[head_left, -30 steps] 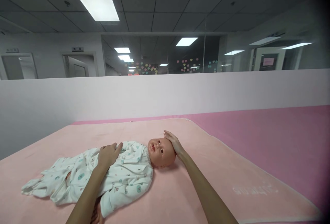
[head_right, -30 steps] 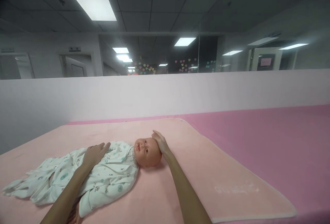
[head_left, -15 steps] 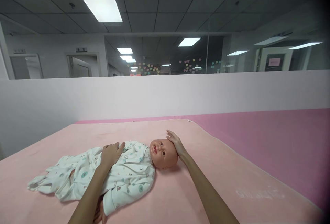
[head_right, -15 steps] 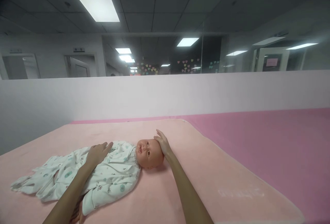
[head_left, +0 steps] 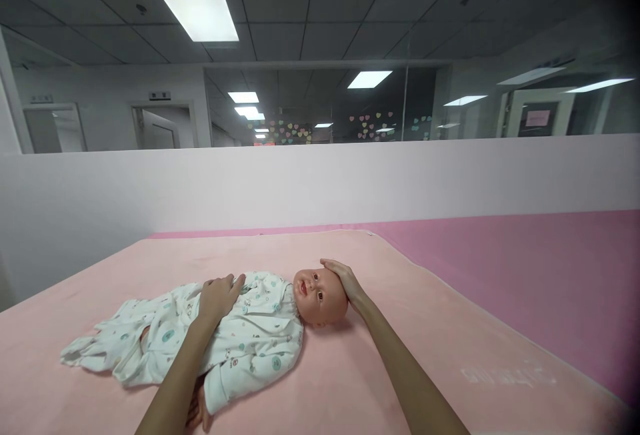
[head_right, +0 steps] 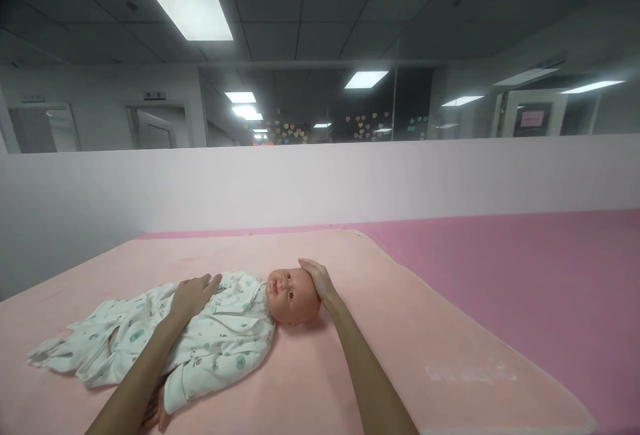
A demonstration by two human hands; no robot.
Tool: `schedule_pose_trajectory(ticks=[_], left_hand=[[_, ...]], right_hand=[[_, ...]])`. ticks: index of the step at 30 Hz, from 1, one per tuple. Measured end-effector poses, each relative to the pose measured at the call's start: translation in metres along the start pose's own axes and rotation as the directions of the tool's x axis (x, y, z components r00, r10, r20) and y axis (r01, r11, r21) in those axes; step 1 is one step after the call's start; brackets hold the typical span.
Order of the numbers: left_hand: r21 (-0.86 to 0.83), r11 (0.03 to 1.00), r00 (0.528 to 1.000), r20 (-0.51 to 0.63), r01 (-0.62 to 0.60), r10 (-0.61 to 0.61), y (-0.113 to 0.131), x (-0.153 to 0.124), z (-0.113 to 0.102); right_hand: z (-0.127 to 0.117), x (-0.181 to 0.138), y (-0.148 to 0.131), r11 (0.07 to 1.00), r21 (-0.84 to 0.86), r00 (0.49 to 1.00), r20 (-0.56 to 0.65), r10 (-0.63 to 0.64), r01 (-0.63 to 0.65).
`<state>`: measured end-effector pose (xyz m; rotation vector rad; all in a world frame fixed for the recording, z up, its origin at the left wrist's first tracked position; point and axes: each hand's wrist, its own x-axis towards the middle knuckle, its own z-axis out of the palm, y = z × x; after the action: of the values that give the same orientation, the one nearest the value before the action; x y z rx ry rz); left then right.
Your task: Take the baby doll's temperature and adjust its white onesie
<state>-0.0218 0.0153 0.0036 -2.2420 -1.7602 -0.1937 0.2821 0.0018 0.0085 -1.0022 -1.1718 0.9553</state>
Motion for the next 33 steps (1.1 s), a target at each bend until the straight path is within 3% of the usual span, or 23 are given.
schedule_pose_trajectory(ticks=[4, 11, 16, 24, 29, 33], left_hand=[[0.01, 1.0, 1.0, -0.017, -0.009, 0.009, -0.001, 0.001, 0.002], [-0.026, 1.0, 0.999, -0.04, 0.006, -0.007, -0.003, 0.005, 0.009], [-0.169, 0.982, 0.995, -0.032, 0.087, -0.094, 0.001, 0.002, 0.002], [-0.071, 0.997, 1.0, -0.008, 0.027, -0.028, 0.001, -0.001, -0.002], [-0.026, 1.0, 1.0, -0.021, 0.005, -0.005, 0.0, 0.001, 0.001], [-0.041, 0.999, 1.0, -0.031, 0.004, -0.005, 0.0, 0.0, 0.001]], right_hand=[[-0.001, 0.001, 0.002, 0.999, -0.011, 0.994, 0.102, 0.047, -0.046], [-0.003, 0.003, 0.004, 1.0, 0.007, 0.999, -0.042, -0.009, 0.009], [-0.004, -0.002, 0.001, 0.998, -0.036, 0.993, 0.109, 0.048, -0.045], [-0.004, 0.006, 0.008, 1.0, -0.007, 0.997, -0.072, -0.027, 0.026], [-0.005, 0.004, 0.009, 1.0, -0.022, 0.996, 0.091, 0.019, -0.017], [-0.003, 0.003, 0.005, 1.0, -0.028, 1.0, 0.006, -0.007, 0.007]])
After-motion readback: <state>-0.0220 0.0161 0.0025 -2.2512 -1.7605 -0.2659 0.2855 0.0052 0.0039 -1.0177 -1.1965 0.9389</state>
